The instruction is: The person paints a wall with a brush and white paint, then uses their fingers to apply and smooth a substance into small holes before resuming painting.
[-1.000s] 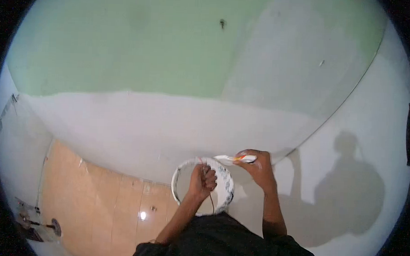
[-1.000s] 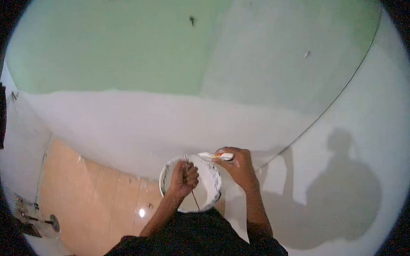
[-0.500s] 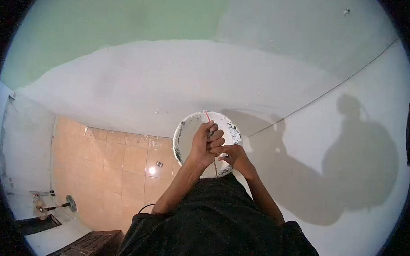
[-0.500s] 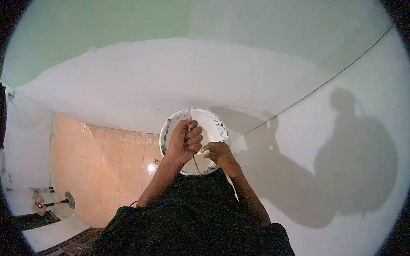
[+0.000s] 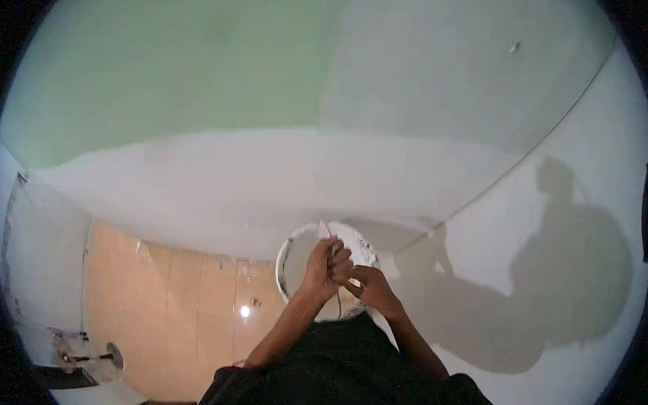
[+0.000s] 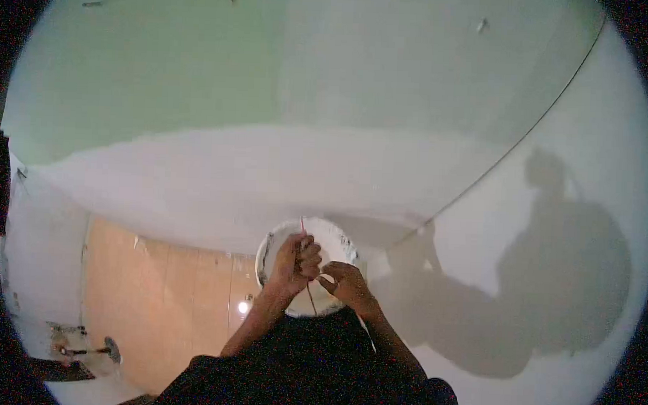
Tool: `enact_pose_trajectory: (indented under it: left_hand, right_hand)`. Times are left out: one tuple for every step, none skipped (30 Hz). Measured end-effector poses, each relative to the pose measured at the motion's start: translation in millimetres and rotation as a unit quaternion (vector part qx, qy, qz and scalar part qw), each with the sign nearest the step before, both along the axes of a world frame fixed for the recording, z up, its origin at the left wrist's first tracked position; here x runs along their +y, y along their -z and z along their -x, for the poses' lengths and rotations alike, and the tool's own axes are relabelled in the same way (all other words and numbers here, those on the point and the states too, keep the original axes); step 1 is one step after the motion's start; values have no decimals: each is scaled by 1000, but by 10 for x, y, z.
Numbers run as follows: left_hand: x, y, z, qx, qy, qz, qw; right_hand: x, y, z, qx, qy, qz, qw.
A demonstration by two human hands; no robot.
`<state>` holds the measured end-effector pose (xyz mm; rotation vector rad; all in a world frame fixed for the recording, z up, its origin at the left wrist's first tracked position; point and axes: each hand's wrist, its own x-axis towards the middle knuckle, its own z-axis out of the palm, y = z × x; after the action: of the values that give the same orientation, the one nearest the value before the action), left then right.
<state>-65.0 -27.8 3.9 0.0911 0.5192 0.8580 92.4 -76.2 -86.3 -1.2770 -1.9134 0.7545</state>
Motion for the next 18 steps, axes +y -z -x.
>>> enact_pose_trajectory:
  left_hand:
    - [11, 18, 8, -5, 6, 1, 1000]
    - [17, 23, 17, -7, 6, -18, 1000]
    - [37, 21, 31, 2, 7, -7, 1000]
    - [41, 11, 45, 12, 7, 4, 1000]
    - [30, -8, 61, 11, 6, -14, 1000]
    - [10, -32, 86, -5, 19, -21, 1000]
    - [-3, -66, 108, -21, 32, -27, 999]
    - [-30, -129, 132, -21, 32, -44, 998]
    - [-76, -213, 152, -20, 42, -30, 998]
    - [-40, -270, 184, -19, 54, -17, 998]
    - [-46, -439, 223, -21, 55, -30, 998]
    - [-68, -559, 246, -39, 55, -29, 997]
    - [-67, -647, 262, -58, 57, -28, 996]
    - [-69, -687, 284, -58, 59, -38, 996]
    - [-90, -715, 319, -92, 75, -38, 992]
    - [-109, -745, 340, -126, 92, -36, 987]
    - [-12, -718, 215, -125, 82, -17, 989]
    - [-16, -738, 217, -124, 84, -22, 988]
  right_hand:
    - [47, -215, -28, -49, 25, -5, 998]
    - [107, -435, -33, -50, 26, -23, 998]
    - [184, -616, -42, -7, 48, -56, 997]
    - [240, -804, -53, 37, 67, -87, 993]
    - [278, -1023, -60, 12, 70, -118, 991]
    - [308, -1215, -49, 13, 69, -136, 988]
    - [331, -1398, -37, 9, 79, -155, 985]
    - [333, -1588, -23, 6, 90, -174, 981]
    - [330, -1815, 27, 27, 78, -211, 974]
    - [402, -1934, 80, 34, 78, -245, 966]
    - [444, -2185, 134, 41, 75, -267, 960]
    - [474, -2400, 166, 49, 71, -287, 954]
    - [508, -2624, 200, 48, 71, -300, 950]
    - [537, -2834, 241, 32, 105, -368, 923]
    - [559, -3029, 292, 17, 138, -433, 891]
    - [600, -3214, 335, 18, 139, -439, 887]
    - [817, -3294, 227, 29, 188, -498, 846]
    - [884, -3480, 249, 39, 228, -561, 795]
